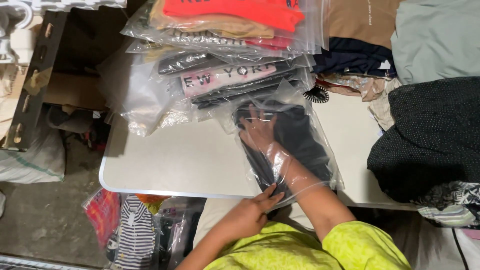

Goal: Folding various shirts and placing them into clear plastic bags for storage or retail display.

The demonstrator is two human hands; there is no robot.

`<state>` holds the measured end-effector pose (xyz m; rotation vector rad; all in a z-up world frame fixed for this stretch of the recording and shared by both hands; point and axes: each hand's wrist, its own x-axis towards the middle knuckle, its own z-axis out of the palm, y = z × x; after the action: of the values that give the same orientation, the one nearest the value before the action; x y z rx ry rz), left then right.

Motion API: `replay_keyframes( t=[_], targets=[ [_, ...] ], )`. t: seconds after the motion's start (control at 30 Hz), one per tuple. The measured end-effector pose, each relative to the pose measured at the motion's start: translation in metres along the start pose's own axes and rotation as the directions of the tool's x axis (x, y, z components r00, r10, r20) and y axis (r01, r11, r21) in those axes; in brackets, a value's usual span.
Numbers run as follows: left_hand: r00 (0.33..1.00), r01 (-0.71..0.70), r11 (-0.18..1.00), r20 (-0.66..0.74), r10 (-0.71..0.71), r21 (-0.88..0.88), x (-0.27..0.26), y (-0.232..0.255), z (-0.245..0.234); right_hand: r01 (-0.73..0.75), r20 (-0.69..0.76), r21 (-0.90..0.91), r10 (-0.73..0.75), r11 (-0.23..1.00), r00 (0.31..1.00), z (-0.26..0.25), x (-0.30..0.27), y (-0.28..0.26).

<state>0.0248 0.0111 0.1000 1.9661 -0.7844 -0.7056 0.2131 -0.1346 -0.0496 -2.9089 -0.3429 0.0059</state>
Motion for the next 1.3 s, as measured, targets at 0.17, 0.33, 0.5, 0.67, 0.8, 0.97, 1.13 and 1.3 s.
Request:
replay_keyframes(
  t=[0.17,0.33,0.5,0.67,0.8,0.97,1.13,1.3],
  targets=[
    [0.973,0.184,0.98,-0.13,-0.192,-0.073,0.028,-0.129,-0.037,-0.009,-0.096,0.086,0.018,0.996,0.995,0.021,-0.017,0.05],
    [0.697,-0.109,0.651,-0.524,-0.49,-0.752,0.116,-0.247,-0.112,-0.11,-0.111,0.069,0.117,0.992,0.987,-0.005,-0.019,0.057],
    [0.713,-0.24,0.212,-0.32,-0.624,-0.947,0.192,-0.253,-0.165,-0.258,0.07,-0.03,0.26,0.966,0.963,-0.024,-0.006,0.043],
    [0.698,-0.176,0.321,-0.348,-0.626,-0.931,0.243,-0.289,-0.191,-0.268,0.014,-0.014,0.268,0.963,0.963,-0.014,0.013,0.049],
    [0.571,-0.081,0.363,-0.341,-0.747,-0.928,0.248,-0.273,-0.214,-0.287,0.004,-0.022,0.287,0.958,0.958,-0.001,0.034,0.053],
    [0.624,-0.113,0.374,-0.358,-0.694,-0.921,0.279,-0.322,-0.246,-0.296,-0.001,0.038,0.296,0.954,0.955,-0.011,0.055,0.045],
    [0.67,-0.025,0.339,-0.267,-0.693,-0.941,0.311,-0.363,-0.268,-0.308,-0.018,0.08,0.31,0.948,0.951,-0.005,0.076,0.044],
    [0.61,-0.118,0.553,-0.499,-0.615,-0.825,0.308,-0.379,-0.258,-0.323,-0.057,0.055,0.325,0.945,0.944,0.007,0.088,0.046]
  ],
)
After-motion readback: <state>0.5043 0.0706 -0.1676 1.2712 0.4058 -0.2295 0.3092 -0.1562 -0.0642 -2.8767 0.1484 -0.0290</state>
